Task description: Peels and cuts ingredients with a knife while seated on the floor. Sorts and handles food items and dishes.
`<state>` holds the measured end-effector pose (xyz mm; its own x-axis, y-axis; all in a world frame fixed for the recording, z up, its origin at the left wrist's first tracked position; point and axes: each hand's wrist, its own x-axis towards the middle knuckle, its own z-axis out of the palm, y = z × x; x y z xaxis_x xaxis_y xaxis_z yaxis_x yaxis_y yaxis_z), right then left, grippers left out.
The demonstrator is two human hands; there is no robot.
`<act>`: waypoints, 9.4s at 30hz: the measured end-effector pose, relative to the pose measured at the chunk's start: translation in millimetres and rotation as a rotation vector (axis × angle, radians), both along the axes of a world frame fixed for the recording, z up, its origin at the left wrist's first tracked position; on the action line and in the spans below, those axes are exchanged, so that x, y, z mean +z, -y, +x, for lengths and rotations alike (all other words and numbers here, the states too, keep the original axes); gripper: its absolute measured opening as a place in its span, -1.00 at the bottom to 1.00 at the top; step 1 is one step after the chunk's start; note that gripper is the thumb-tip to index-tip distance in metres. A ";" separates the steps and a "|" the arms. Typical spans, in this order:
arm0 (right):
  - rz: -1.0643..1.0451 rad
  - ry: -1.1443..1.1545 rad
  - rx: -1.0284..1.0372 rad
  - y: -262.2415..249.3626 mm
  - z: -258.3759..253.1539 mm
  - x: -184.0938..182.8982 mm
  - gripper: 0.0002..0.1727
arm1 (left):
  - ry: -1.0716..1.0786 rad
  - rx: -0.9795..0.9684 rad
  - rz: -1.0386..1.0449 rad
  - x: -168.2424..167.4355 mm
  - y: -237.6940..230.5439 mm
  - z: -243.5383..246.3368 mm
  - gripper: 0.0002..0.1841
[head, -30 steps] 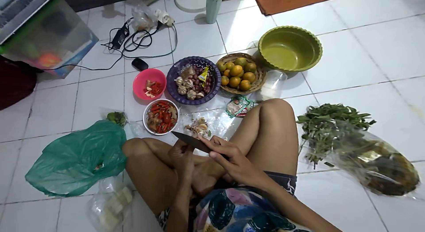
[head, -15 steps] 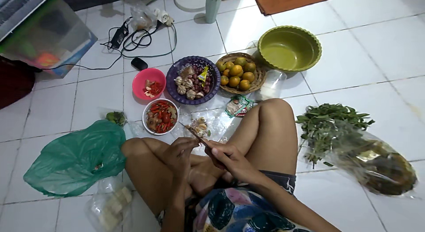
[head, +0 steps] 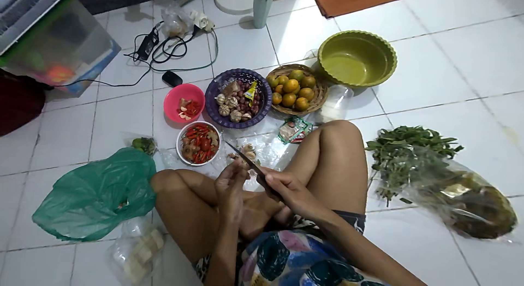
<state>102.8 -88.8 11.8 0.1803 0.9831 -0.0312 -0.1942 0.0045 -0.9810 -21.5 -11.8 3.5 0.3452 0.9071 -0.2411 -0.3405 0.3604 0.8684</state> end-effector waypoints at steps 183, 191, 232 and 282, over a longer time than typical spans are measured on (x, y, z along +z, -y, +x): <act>-0.052 0.655 0.042 6.0 23.4 6.8 -0.47 | 0.009 -0.230 -0.157 25.3 -15.2 -19.9 -0.66; -0.148 0.681 -0.036 1.0 21.3 -3.4 -0.47 | -0.004 -0.257 -0.197 17.4 -17.0 -22.5 -0.66; -0.609 0.073 -0.087 -13.8 28.8 -32.9 -0.50 | -0.093 -0.119 -0.241 1.0 -25.7 -30.8 -0.71; -0.114 0.439 0.065 1.8 -1.1 -6.7 -0.44 | -0.146 0.007 0.032 7.9 -7.8 -15.8 -0.79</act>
<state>101.7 -90.6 5.1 0.1385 0.9876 -0.0743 0.2435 -0.1067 -0.9640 -37.3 -4.0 11.4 0.3025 0.9173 -0.2590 -0.2124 0.3298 0.9199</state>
